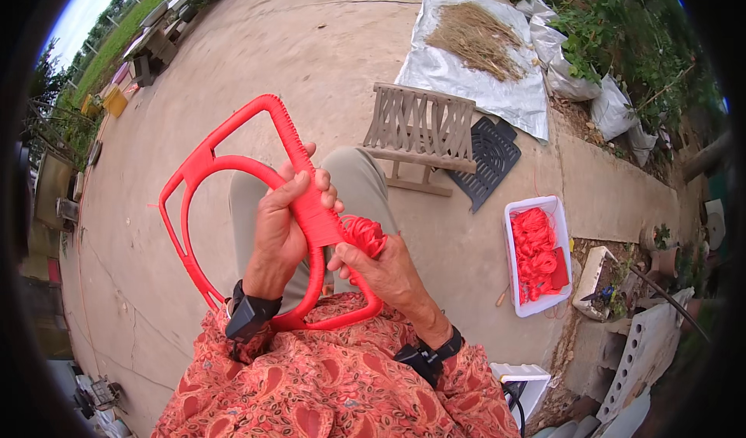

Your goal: Winding a red plastic ribbon around a red plastic frame and cutting the end with scissors.

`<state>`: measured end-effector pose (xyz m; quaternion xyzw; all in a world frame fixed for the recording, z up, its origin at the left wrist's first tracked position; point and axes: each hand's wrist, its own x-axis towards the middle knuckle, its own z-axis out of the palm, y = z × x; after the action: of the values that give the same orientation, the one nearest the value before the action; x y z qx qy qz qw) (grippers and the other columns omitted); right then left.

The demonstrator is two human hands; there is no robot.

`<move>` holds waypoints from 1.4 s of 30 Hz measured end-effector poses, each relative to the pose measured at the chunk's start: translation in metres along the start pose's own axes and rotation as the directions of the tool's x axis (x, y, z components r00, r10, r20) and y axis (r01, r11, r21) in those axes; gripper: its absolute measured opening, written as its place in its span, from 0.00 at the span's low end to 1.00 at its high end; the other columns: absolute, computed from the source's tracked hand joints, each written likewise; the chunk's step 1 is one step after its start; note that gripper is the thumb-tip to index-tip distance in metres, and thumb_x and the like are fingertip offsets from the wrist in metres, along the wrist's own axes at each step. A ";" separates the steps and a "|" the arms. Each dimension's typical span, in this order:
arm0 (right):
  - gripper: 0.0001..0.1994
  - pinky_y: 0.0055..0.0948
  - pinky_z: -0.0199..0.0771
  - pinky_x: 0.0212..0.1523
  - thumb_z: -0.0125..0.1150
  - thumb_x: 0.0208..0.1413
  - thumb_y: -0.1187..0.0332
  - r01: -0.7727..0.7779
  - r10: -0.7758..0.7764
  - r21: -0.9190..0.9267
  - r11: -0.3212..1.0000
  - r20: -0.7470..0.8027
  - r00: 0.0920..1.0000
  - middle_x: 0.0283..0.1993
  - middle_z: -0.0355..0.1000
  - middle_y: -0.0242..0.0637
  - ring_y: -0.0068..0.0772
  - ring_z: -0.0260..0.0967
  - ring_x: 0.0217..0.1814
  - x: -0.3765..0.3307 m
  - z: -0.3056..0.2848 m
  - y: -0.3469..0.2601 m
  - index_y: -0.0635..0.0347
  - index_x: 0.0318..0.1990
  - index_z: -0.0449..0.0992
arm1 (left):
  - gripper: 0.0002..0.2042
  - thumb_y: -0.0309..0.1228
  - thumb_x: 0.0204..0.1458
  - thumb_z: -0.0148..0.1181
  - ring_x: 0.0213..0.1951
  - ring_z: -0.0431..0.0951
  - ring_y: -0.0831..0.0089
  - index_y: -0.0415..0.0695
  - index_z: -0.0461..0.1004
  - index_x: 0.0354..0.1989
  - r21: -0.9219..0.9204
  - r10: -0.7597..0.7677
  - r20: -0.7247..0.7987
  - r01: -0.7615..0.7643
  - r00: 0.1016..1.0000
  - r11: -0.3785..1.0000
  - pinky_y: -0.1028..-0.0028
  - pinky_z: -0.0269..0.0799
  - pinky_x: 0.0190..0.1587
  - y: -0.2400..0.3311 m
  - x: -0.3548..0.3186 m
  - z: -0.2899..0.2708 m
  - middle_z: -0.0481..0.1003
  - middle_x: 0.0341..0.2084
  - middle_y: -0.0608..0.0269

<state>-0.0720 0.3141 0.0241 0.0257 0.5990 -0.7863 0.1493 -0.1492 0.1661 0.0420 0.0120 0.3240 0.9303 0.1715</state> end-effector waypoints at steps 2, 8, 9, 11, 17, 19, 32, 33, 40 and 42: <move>0.10 0.19 0.70 0.28 0.56 0.59 0.65 -0.016 0.016 0.009 1.000 -0.011 1.000 0.28 0.76 0.30 0.15 0.69 0.26 0.000 0.002 0.000 0.64 0.34 0.77 | 0.22 0.28 0.59 0.50 0.29 0.73 0.67 0.41 0.55 0.61 0.012 -0.006 -0.027 0.006 1.000 1.000 0.61 0.75 0.38 0.000 -0.001 0.000 0.70 0.30 0.57; 0.10 0.20 0.69 0.28 0.54 0.58 0.67 -0.028 0.027 -0.089 0.996 -0.013 1.000 0.27 0.75 0.31 0.17 0.68 0.26 0.004 0.006 -0.004 0.65 0.32 0.75 | 0.23 0.28 0.58 0.50 0.30 0.74 0.68 0.42 0.54 0.61 0.062 0.023 -0.037 -0.021 0.999 0.998 0.62 0.75 0.39 0.002 -0.004 0.001 0.70 0.30 0.57; 0.10 0.21 0.68 0.28 0.54 0.57 0.67 -0.023 0.022 -0.087 0.996 -0.018 1.000 0.26 0.74 0.31 0.18 0.68 0.26 0.007 0.007 -0.004 0.65 0.32 0.75 | 0.23 0.28 0.58 0.50 0.30 0.73 0.68 0.42 0.54 0.61 0.047 0.029 -0.030 -0.028 0.999 0.999 0.62 0.75 0.39 0.002 -0.004 0.001 0.70 0.30 0.57; 0.10 0.21 0.68 0.28 0.54 0.56 0.67 -0.020 0.018 -0.085 0.996 -0.021 1.000 0.25 0.73 0.31 0.18 0.68 0.26 0.010 0.009 -0.006 0.65 0.31 0.75 | 0.23 0.28 0.58 0.50 0.30 0.73 0.68 0.42 0.54 0.61 0.031 0.037 -0.027 -0.036 0.999 0.999 0.62 0.75 0.39 0.002 -0.005 -0.001 0.70 0.30 0.57; 0.10 0.22 0.68 0.28 0.54 0.55 0.67 -0.044 0.044 -0.098 0.994 -0.003 0.999 0.24 0.72 0.31 0.19 0.67 0.25 0.017 0.011 -0.004 0.65 0.31 0.74 | 0.22 0.28 0.58 0.50 0.31 0.73 0.68 0.42 0.54 0.61 0.000 0.054 -0.044 -0.054 0.998 0.999 0.64 0.75 0.38 0.001 -0.004 -0.008 0.70 0.31 0.57; 0.09 0.21 0.68 0.27 0.55 0.55 0.67 -0.011 0.009 -0.077 0.997 -0.017 1.000 0.25 0.72 0.31 0.19 0.67 0.25 0.015 0.012 -0.002 0.65 0.31 0.74 | 0.21 0.28 0.59 0.50 0.31 0.73 0.68 0.43 0.55 0.60 -0.011 0.048 -0.033 -0.048 0.998 0.999 0.63 0.75 0.39 0.000 -0.004 -0.011 0.70 0.31 0.58; 0.16 0.17 0.65 0.27 0.61 0.57 0.56 0.117 -0.137 -0.175 0.978 -0.111 0.984 0.29 0.73 0.28 0.13 0.67 0.30 0.028 -0.003 -0.014 0.64 0.38 0.77 | 0.20 0.27 0.58 0.51 0.44 0.75 0.64 0.43 0.60 0.59 -0.131 -0.103 -0.037 0.097 0.994 0.987 0.61 0.72 0.53 -0.002 -0.002 -0.029 0.72 0.41 0.55; 0.16 0.17 0.64 0.26 0.62 0.57 0.58 0.152 -0.167 -0.162 0.975 -0.086 0.982 0.28 0.71 0.26 0.11 0.64 0.29 0.034 -0.001 -0.015 0.64 0.39 0.77 | 0.19 0.27 0.58 0.51 0.46 0.74 0.64 0.43 0.60 0.58 -0.145 -0.142 -0.013 0.138 0.990 0.980 0.62 0.71 0.54 -0.004 -0.001 -0.029 0.72 0.43 0.54; 0.14 0.17 0.62 0.23 0.64 0.55 0.59 0.069 -0.056 -0.196 0.978 0.073 0.996 0.22 0.69 0.24 0.11 0.62 0.23 0.057 -0.013 -0.018 0.63 0.34 0.76 | 0.17 0.28 0.57 0.55 0.46 0.74 0.70 0.39 0.65 0.54 0.054 -0.231 -0.100 0.237 0.968 0.970 0.69 0.71 0.51 -0.006 -0.010 -0.037 0.73 0.45 0.59; 0.13 0.18 0.62 0.23 0.63 0.55 0.60 0.051 -0.048 -0.221 0.974 0.022 0.999 0.22 0.69 0.24 0.11 0.62 0.23 0.061 -0.012 -0.009 0.63 0.34 0.76 | 0.16 0.29 0.57 0.56 0.44 0.75 0.71 0.38 0.67 0.52 0.212 -0.207 -0.212 0.251 0.955 0.944 0.71 0.71 0.49 0.004 -0.032 -0.043 0.73 0.44 0.61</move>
<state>-0.1347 0.3156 0.0157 -0.0125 0.6822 -0.7182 0.1366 -0.1264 0.1272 0.0131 -0.0928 0.4464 0.8556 0.2449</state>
